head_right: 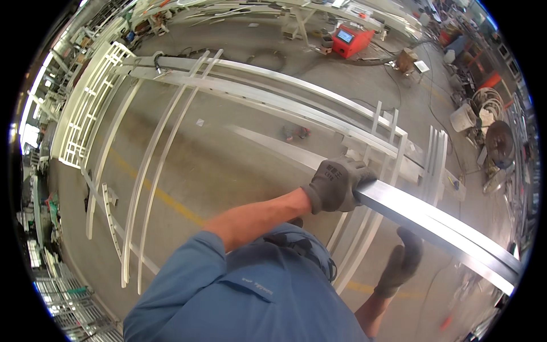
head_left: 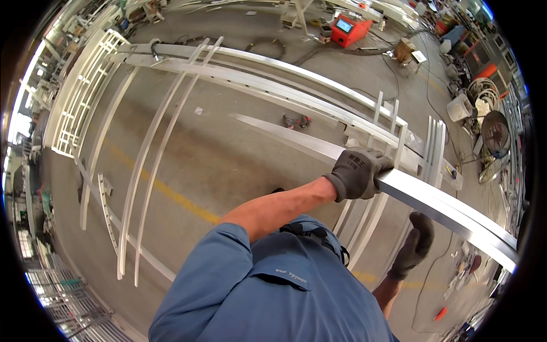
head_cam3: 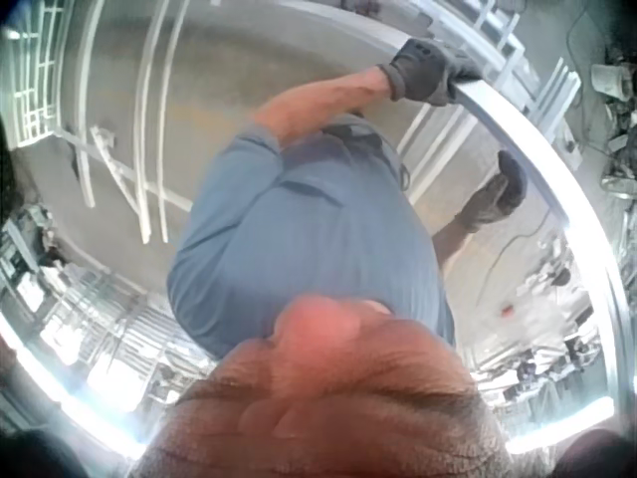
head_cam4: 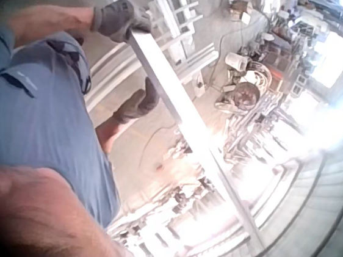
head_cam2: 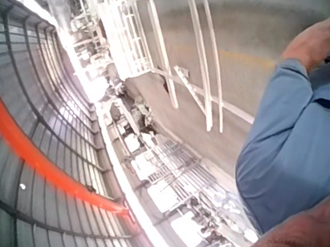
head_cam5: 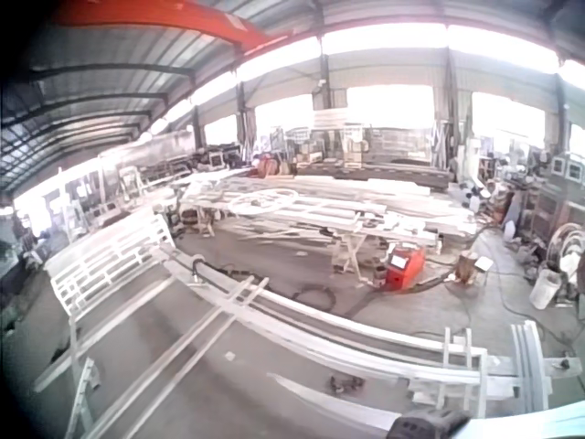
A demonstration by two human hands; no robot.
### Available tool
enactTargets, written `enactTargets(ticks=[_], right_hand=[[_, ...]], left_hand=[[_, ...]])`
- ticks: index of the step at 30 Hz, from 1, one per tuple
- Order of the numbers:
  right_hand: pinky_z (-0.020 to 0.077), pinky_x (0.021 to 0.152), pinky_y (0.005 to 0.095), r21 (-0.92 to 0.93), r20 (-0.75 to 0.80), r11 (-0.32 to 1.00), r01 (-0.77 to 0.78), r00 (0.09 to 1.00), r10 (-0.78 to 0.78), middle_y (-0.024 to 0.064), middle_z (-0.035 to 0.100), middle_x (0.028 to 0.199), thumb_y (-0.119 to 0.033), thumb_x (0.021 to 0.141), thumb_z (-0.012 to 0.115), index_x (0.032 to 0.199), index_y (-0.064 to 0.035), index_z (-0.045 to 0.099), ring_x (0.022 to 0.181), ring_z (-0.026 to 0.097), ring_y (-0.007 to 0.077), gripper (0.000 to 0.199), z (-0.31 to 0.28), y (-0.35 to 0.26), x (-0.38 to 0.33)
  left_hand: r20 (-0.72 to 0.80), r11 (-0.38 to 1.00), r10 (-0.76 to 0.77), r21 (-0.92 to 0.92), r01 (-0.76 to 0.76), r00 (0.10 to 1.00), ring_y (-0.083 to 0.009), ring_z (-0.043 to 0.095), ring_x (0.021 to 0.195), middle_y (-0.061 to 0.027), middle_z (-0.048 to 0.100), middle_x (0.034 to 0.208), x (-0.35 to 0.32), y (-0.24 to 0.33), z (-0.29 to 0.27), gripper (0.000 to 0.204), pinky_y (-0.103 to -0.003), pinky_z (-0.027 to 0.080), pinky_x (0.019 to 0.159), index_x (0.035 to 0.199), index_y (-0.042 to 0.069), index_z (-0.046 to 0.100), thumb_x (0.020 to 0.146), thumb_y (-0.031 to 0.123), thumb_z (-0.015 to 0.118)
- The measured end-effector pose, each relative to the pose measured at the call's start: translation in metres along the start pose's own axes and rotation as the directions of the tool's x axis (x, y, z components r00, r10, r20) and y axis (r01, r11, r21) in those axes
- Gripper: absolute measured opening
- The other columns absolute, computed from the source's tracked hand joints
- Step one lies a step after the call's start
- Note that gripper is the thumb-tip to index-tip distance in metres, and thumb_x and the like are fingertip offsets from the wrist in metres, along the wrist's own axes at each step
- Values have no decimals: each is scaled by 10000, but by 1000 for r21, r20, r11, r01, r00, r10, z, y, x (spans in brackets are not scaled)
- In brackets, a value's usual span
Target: The person picks up long white metal bars and fits them into a larger white metal frame structure on the floor. They repeatedly lift, align, and insert the bars into slots within the frame, adjusting their position to secure them.
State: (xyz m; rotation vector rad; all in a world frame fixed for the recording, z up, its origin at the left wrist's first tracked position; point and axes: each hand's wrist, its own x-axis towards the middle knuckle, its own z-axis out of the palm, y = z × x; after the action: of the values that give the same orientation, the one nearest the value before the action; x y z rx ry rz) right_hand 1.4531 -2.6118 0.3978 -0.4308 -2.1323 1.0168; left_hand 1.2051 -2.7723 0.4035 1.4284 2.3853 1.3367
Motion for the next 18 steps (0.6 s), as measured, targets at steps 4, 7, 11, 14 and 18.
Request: enactTargets(ticks=[4, 7, 11, 14, 18], right_hand=[[502, 1055, 413, 282, -83, 959, -2, 996, 26, 168, 676, 1269, -141, 1034, 551, 1396, 45, 557, 1152, 659, 263, 407, 8, -3, 29], [494, 1063, 396, 223, -8, 974, -45, 999, 48, 157, 675, 1272, -103, 1034, 541, 1426, 45, 535, 1152, 657, 239, 420, 25, -9, 49], [481, 1058, 346, 244, 161, 952, -183, 976, 146, 112, 678, 1260, -21, 1005, 581, 1440, 31, 536, 1158, 640, 184, 440, 47, 0, 48], [487, 1048, 332, 141, 327, 941, -309, 911, 251, 90, 679, 1242, -38, 975, 652, 1408, -8, 577, 1169, 629, 170, 440, 61, 3, 46], [499, 1022, 348, 122, 404, 913, -389, 860, 312, 99, 686, 1265, -43, 903, 738, 1364, -39, 627, 1159, 657, 178, 474, 77, 4, 44]], left_hand=[[-102, 991, -15, -136, 1, 995, -315, 694, 976, -104, 728, 1036, 5, 0, -22, 424, -414, 555, 856, 1104, 141, 739, 695, 218, 821], [-248, 976, -12, -214, -43, 969, -307, 729, 977, -115, 757, 1042, 33, -6, -47, 478, -385, 572, 864, 1139, 115, 744, 677, 177, 852], [-388, 966, 38, -223, -134, 921, -245, 756, 884, -116, 772, 1026, 74, -3, -115, 453, -367, 595, 803, 1135, 116, 743, 766, 357, 847], [-407, 876, 131, -379, -298, 904, -176, 725, 801, -56, 760, 959, 71, -5, -178, 481, -344, 579, 727, 1142, 75, 736, 823, 426, 816], [-451, 853, 57, -441, -278, 891, -164, 702, 774, -102, 733, 986, 23, 24, -267, 418, -267, 559, 660, 1324, -85, 630, 1035, 217, 631]])
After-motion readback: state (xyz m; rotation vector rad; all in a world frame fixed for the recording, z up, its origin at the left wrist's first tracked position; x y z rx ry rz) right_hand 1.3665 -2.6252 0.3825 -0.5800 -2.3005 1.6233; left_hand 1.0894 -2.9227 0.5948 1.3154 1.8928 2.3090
